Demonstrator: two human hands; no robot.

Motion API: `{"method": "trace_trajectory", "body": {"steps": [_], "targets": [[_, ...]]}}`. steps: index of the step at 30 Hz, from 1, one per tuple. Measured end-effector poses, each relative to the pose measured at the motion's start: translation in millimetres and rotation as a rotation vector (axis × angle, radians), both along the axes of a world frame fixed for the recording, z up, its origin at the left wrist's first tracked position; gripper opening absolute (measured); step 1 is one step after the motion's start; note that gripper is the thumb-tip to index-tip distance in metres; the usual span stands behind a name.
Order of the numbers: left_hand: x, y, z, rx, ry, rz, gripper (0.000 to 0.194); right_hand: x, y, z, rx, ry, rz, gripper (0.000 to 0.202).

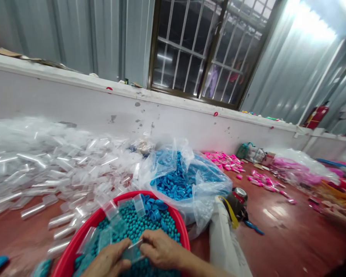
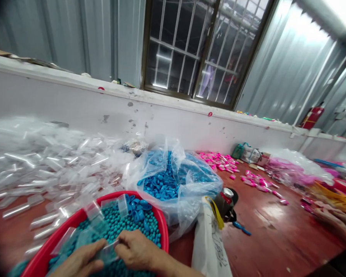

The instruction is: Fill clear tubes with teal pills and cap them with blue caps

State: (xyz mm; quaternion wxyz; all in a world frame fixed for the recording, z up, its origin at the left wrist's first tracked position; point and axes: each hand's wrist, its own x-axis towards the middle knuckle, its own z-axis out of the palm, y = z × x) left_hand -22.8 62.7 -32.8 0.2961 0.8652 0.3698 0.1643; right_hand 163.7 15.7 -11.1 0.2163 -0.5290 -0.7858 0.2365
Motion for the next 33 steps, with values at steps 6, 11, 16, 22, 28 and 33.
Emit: {"method": "trace_trajectory", "body": {"steps": [6,11,16,22,28,33], "targets": [[-7,-15,25.2,-0.154,0.030,0.067,0.011,8,-6,0.1,-0.222,0.301,-0.031,0.015],[-19,-19,30.3,-0.433,0.038,-0.066,0.008,22,3,-0.6,-0.371,0.521,-0.155,0.012],[0,-30,19.6,-0.282,0.204,-0.027,0.012,7,24,17.6,-0.197,0.443,-0.180,0.035],[7,-39,5.4,-0.314,0.271,0.082,0.008,40,33,23.8,0.102,-0.080,-0.390,0.030],[45,-25,-2.1,-0.509,0.046,0.311,0.012,27,38,0.8,0.060,-0.356,-0.396,0.033],[81,-16,-17.3,-0.810,-0.133,0.433,0.007,10,43,-8.0,0.004,-0.430,-0.360,0.015]]}}
